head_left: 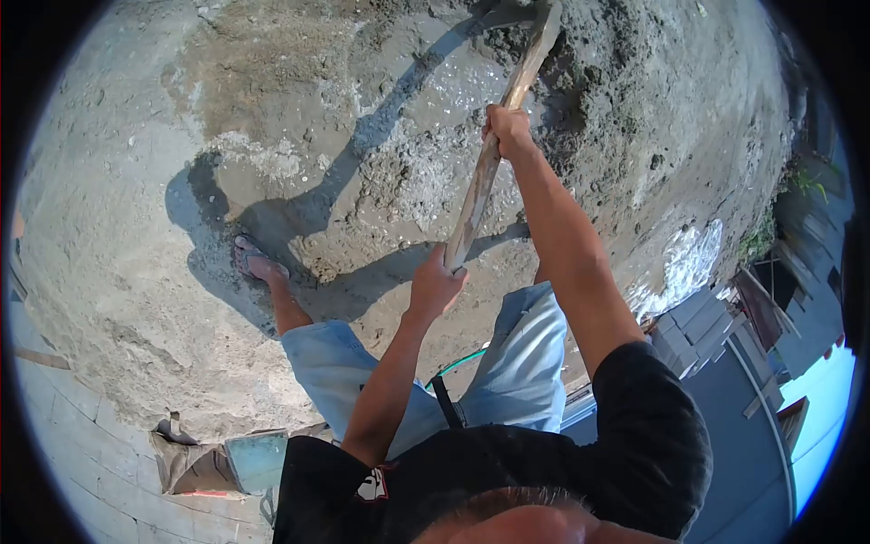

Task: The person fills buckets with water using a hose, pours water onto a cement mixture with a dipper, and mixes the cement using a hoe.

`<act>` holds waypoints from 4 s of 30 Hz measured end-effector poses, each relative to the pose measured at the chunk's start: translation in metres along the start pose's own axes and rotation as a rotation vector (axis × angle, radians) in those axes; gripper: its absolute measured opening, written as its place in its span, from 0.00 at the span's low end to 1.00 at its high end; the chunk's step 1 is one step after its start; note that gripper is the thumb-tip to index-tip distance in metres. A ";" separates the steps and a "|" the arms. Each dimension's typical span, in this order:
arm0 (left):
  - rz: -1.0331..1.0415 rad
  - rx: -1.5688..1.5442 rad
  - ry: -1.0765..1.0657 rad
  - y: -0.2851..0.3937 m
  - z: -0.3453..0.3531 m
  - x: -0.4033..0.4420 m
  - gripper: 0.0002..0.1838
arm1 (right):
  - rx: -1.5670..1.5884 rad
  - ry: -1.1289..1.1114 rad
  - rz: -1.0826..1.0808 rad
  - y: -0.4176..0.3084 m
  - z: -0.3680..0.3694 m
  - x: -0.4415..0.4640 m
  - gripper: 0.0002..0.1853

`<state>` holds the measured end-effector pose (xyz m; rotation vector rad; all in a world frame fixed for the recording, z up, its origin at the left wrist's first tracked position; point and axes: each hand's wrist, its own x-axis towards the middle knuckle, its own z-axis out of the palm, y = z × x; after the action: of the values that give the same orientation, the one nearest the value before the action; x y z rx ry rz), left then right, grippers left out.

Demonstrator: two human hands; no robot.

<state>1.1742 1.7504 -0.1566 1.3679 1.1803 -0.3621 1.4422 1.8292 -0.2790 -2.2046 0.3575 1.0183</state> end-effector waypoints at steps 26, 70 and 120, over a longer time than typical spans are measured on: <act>-0.009 -0.342 0.084 -0.027 -0.054 -0.011 0.21 | -0.238 -0.178 -0.136 -0.040 0.094 -0.051 0.07; -0.162 -0.262 0.264 -0.022 0.003 -0.136 0.20 | -0.244 -0.627 -0.102 0.033 0.116 -0.170 0.06; -0.263 -0.926 -0.261 0.051 0.115 -0.217 0.24 | -0.609 -0.352 -0.152 0.098 -0.086 -0.146 0.21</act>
<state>1.1705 1.5730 0.0204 0.3533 1.0925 -0.1293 1.3467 1.6941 -0.1738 -2.4447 -0.3190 1.5442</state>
